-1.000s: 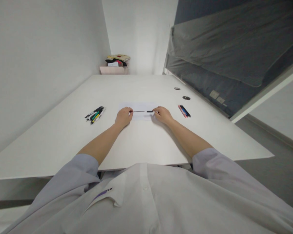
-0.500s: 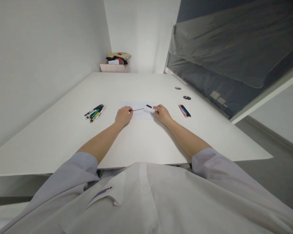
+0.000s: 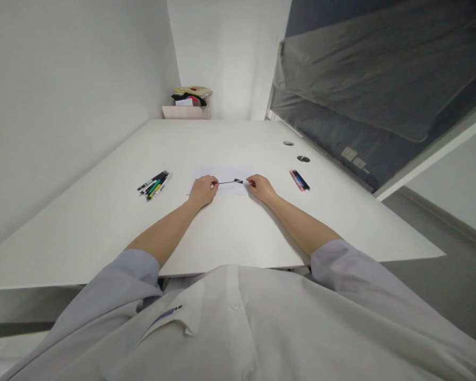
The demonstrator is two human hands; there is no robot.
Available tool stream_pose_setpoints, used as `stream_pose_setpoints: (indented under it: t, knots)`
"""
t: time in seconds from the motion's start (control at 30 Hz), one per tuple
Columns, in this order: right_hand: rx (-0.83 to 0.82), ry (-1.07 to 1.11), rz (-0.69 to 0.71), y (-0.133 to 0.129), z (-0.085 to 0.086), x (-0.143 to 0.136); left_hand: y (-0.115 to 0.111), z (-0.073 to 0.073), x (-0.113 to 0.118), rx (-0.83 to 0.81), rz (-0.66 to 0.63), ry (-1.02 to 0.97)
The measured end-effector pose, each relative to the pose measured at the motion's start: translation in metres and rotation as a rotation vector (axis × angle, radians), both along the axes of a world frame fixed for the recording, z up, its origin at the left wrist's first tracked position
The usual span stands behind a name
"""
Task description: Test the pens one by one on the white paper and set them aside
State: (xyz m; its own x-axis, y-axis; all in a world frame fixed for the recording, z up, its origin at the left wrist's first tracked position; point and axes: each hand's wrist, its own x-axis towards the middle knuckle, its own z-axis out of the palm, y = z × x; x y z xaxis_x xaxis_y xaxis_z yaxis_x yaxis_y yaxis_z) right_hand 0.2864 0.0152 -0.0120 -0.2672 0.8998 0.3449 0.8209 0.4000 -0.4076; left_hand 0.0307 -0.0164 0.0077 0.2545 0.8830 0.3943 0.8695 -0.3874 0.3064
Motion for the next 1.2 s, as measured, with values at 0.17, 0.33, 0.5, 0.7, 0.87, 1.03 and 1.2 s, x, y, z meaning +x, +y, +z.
stream_pose_setpoints:
  t: [0.17,0.33,0.5,0.7,0.87,1.03,1.2]
  knots:
    - [0.021,-0.017,0.004,-0.001,-0.001,0.000,0.002,-0.002,-0.001,0.021,-0.012,0.000]
    - [0.028,-0.015,0.012,-0.001,-0.001,0.001,0.003,-0.004,-0.002,0.038,-0.020,-0.016]
    - [0.085,0.021,0.035,-0.005,0.003,0.001,0.001,-0.002,-0.001,0.028,-0.051,-0.021]
    - [0.206,-0.024,0.267,-0.022,0.014,-0.012,-0.003,0.000,0.006,0.060,-0.159,0.026]
    - [0.215,-0.117,0.338,-0.030,0.018,-0.027,-0.008,0.002,0.013,0.085,-0.228,0.029]
    - [0.207,-0.142,0.283,-0.029,0.018,-0.026,-0.009,0.003,0.012,0.074,-0.199,0.040]
    - [0.172,-0.139,0.165,-0.023,0.017,-0.016,-0.004,0.001,0.008,0.075,-0.125,0.025]
